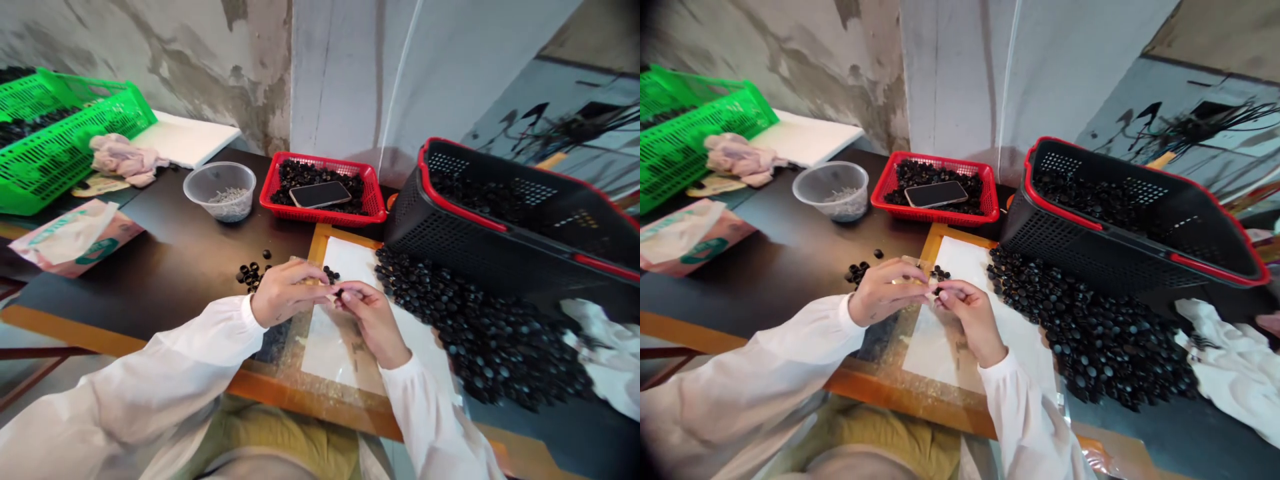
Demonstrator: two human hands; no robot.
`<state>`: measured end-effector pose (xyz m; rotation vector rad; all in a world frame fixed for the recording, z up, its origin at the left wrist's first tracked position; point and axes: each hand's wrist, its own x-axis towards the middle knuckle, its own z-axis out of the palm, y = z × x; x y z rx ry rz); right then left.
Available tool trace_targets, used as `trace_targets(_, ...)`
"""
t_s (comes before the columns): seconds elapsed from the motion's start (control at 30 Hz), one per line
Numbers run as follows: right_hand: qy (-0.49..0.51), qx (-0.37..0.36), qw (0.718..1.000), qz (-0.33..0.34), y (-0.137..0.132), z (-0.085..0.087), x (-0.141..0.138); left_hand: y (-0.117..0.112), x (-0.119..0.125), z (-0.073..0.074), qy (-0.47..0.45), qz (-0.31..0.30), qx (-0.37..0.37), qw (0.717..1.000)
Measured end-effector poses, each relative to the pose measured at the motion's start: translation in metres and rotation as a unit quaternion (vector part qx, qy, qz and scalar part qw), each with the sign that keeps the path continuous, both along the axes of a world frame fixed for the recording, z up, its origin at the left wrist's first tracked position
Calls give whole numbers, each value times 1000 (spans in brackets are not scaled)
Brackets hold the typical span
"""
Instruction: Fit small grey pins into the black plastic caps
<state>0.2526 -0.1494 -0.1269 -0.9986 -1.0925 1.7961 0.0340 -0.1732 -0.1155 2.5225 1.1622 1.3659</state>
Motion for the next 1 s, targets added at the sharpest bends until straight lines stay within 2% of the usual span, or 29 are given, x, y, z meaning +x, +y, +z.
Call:
trace_targets(0.07, 26, -27, 999, -21, 3, -1, 1, -4, -16, 6, 33, 48, -36, 998)
trace_targets(0.17, 71, -51, 995, -45, 7, -1, 4, -17, -47, 8, 83, 161, -100, 978)
trace_targets(0.2, 85, -55, 994, -48, 8, -1, 4, -23, -57, 7, 104, 171, -117, 973)
trace_targets(0.3, 111, -63, 991, -46, 7, 0, 4, -40, -76, -1, 154, 146, -165, 963)
trace_targets(0.43, 117, -73, 990, -23, 4, 0, 1, -47, -81, -8, 198, 158, -170, 952)
trace_targets(0.63, 112, -66, 991, 6, 4, 0, 2, -37, -81, -4, 185, 208, -147, 949)
trace_targets(0.77, 104, -51, 993, 13, 4, 0, 3, -29, -81, -3, 221, 243, -144, 934)
trace_targets(0.87, 93, -45, 995, 16, 4, 1, 3, -23, -83, -5, 240, 238, -151, 929)
trace_targets(1.0, 71, -40, 997, 13, 3, 2, 3, -18, -85, -4, 223, 208, -169, 937)
